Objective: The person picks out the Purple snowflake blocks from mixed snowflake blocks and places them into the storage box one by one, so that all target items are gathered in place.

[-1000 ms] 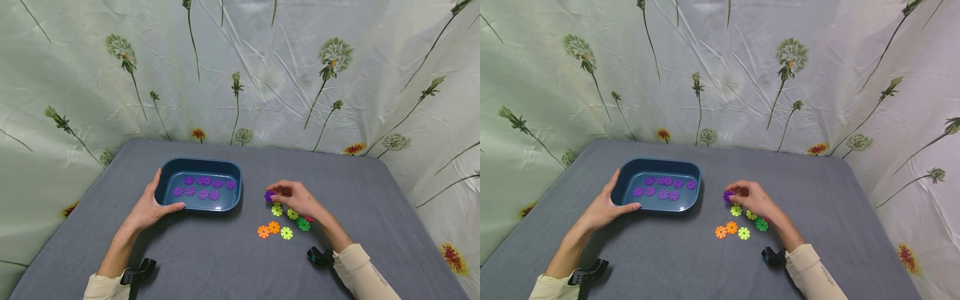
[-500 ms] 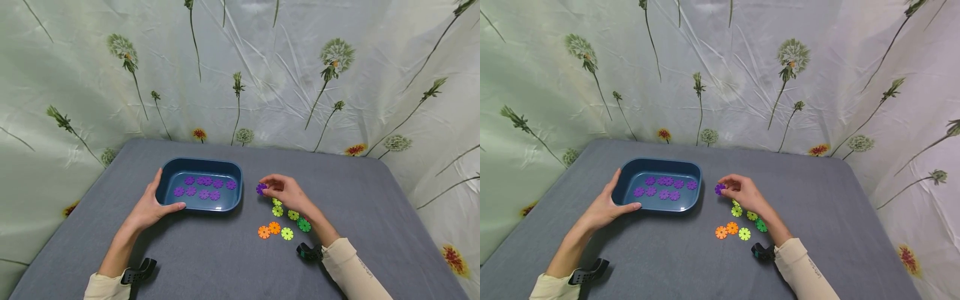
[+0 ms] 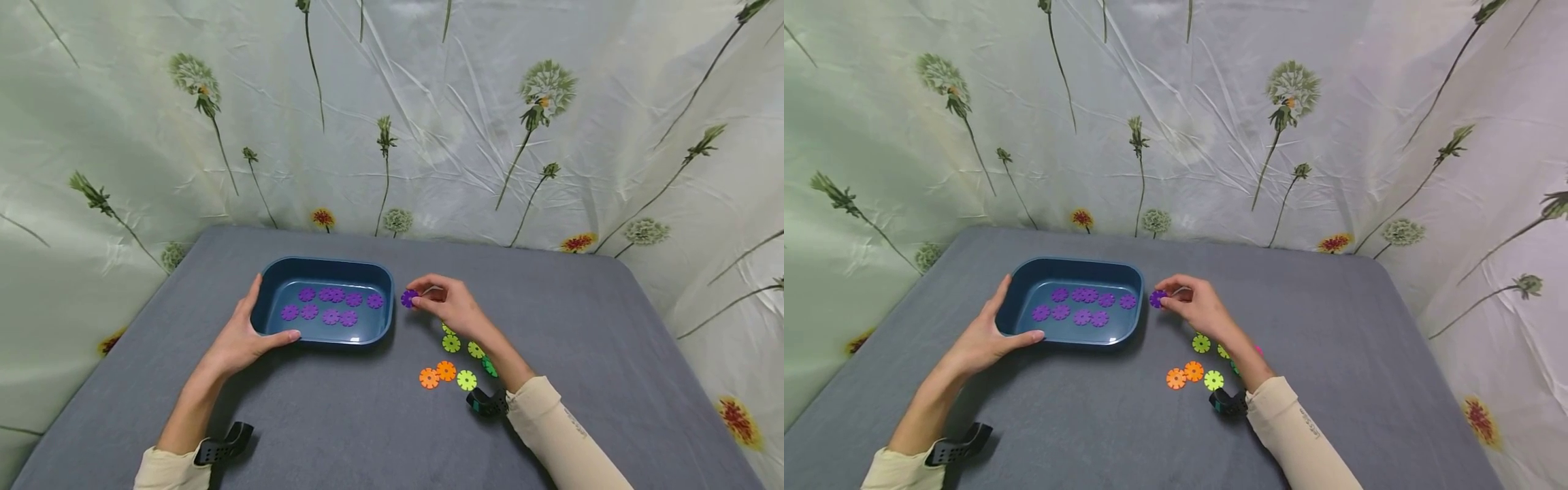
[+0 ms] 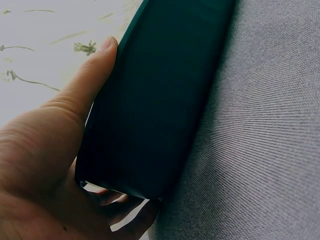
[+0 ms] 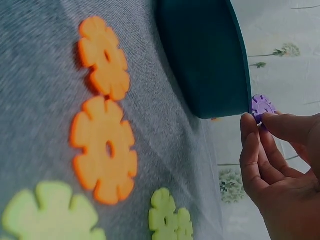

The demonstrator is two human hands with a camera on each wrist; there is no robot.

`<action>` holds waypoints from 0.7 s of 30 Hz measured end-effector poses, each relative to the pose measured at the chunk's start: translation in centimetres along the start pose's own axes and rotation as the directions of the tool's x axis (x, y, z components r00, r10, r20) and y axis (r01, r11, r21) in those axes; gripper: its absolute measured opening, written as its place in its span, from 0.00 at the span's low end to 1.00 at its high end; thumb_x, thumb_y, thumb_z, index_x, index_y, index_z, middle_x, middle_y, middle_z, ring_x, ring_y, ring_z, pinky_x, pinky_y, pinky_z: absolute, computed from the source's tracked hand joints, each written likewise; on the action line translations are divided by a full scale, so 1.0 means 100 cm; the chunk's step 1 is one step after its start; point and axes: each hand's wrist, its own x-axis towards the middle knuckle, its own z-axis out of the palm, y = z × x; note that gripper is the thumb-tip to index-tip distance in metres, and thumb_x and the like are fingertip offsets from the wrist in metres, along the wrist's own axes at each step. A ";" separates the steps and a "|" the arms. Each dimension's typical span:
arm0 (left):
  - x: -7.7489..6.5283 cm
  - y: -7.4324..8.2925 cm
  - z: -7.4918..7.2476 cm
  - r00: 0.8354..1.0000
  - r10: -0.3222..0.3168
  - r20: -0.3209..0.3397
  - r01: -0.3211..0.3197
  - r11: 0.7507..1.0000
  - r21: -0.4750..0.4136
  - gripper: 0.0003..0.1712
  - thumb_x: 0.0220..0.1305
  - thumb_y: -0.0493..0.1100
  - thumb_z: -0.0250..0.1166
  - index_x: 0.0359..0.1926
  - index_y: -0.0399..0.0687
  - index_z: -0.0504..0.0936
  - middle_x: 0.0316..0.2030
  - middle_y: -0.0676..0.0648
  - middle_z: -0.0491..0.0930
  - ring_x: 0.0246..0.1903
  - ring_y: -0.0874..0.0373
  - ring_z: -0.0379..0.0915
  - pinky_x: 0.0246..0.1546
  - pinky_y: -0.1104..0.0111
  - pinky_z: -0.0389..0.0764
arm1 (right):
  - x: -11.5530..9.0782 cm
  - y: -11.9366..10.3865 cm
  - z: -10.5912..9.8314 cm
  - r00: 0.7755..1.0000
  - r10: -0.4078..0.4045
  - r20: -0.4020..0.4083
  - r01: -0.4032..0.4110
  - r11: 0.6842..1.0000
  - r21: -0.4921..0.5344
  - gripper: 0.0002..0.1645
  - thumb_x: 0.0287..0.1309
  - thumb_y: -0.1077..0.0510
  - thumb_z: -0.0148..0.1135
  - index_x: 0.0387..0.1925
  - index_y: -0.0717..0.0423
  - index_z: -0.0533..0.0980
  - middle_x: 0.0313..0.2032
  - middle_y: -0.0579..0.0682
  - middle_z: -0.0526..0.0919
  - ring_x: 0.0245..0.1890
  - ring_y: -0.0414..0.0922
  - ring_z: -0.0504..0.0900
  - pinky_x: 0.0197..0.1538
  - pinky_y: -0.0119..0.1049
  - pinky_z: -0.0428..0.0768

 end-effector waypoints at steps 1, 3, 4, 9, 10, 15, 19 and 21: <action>0.000 0.000 0.000 1.000 0.000 0.001 0.000 1.000 0.000 0.81 0.54 0.59 0.81 0.83 0.60 0.23 0.81 0.26 0.36 0.78 0.23 0.42 0.70 0.26 0.54 | 0.001 -0.001 0.001 1.000 -0.003 0.000 0.003 1.000 0.006 0.14 0.69 0.64 0.65 0.54 0.57 0.83 0.52 0.60 0.87 0.45 0.54 0.90 0.51 0.53 0.87; 0.000 0.000 0.000 1.000 0.000 0.000 0.000 1.000 0.001 0.81 0.54 0.58 0.81 0.83 0.60 0.23 0.81 0.26 0.36 0.78 0.23 0.42 0.70 0.26 0.55 | 0.003 -0.002 0.002 1.000 -0.007 0.000 0.007 1.000 0.012 0.14 0.70 0.64 0.65 0.54 0.57 0.83 0.51 0.61 0.87 0.45 0.58 0.90 0.52 0.54 0.87; 0.000 0.000 0.000 1.000 -0.001 0.000 0.001 1.000 0.003 0.80 0.54 0.58 0.81 0.83 0.60 0.23 0.81 0.25 0.36 0.77 0.23 0.43 0.70 0.26 0.55 | 0.003 -0.003 0.003 1.000 -0.009 0.000 0.009 1.000 0.016 0.14 0.70 0.64 0.64 0.54 0.57 0.83 0.51 0.61 0.87 0.46 0.60 0.89 0.52 0.54 0.87; 0.000 0.000 0.001 1.000 -0.005 0.001 0.005 1.000 0.006 0.81 0.54 0.58 0.81 0.83 0.59 0.23 0.81 0.24 0.38 0.76 0.22 0.45 0.70 0.26 0.55 | 0.007 -0.006 0.007 1.000 -0.021 0.002 0.021 0.999 0.044 0.14 0.70 0.65 0.64 0.54 0.58 0.83 0.51 0.62 0.86 0.47 0.65 0.88 0.53 0.58 0.86; 0.000 0.000 0.001 1.000 -0.005 0.001 0.005 1.000 0.005 0.81 0.54 0.58 0.81 0.83 0.59 0.23 0.81 0.24 0.38 0.76 0.22 0.45 0.70 0.26 0.55 | 0.008 -0.006 0.008 1.000 -0.024 0.003 0.024 0.998 0.050 0.14 0.70 0.66 0.64 0.54 0.58 0.83 0.51 0.62 0.86 0.47 0.65 0.88 0.54 0.59 0.86; 0.000 0.000 0.000 1.000 0.004 0.005 -0.004 1.000 0.001 0.80 0.54 0.58 0.80 0.83 0.59 0.23 0.81 0.25 0.37 0.77 0.22 0.43 0.70 0.26 0.55 | 0.012 -0.011 0.012 0.999 -0.036 0.007 0.036 0.996 0.078 0.13 0.70 0.67 0.63 0.54 0.60 0.83 0.49 0.62 0.86 0.47 0.65 0.88 0.54 0.60 0.85; 0.000 0.000 0.000 1.000 0.011 0.003 -0.011 1.000 -0.002 0.80 0.54 0.58 0.80 0.83 0.59 0.24 0.81 0.25 0.37 0.77 0.22 0.43 0.70 0.26 0.55 | 0.015 -0.015 0.015 0.999 -0.038 0.015 0.037 0.996 0.083 0.14 0.69 0.67 0.64 0.54 0.58 0.83 0.47 0.62 0.86 0.47 0.63 0.89 0.55 0.60 0.85; 0.000 -0.001 -0.001 1.000 0.012 0.000 -0.012 1.000 -0.004 0.80 0.54 0.58 0.80 0.83 0.59 0.24 0.81 0.25 0.37 0.77 0.22 0.44 0.70 0.26 0.55 | 0.017 -0.017 0.016 0.999 -0.039 0.023 0.037 0.996 0.081 0.14 0.69 0.66 0.64 0.54 0.58 0.83 0.47 0.62 0.86 0.47 0.63 0.89 0.55 0.61 0.85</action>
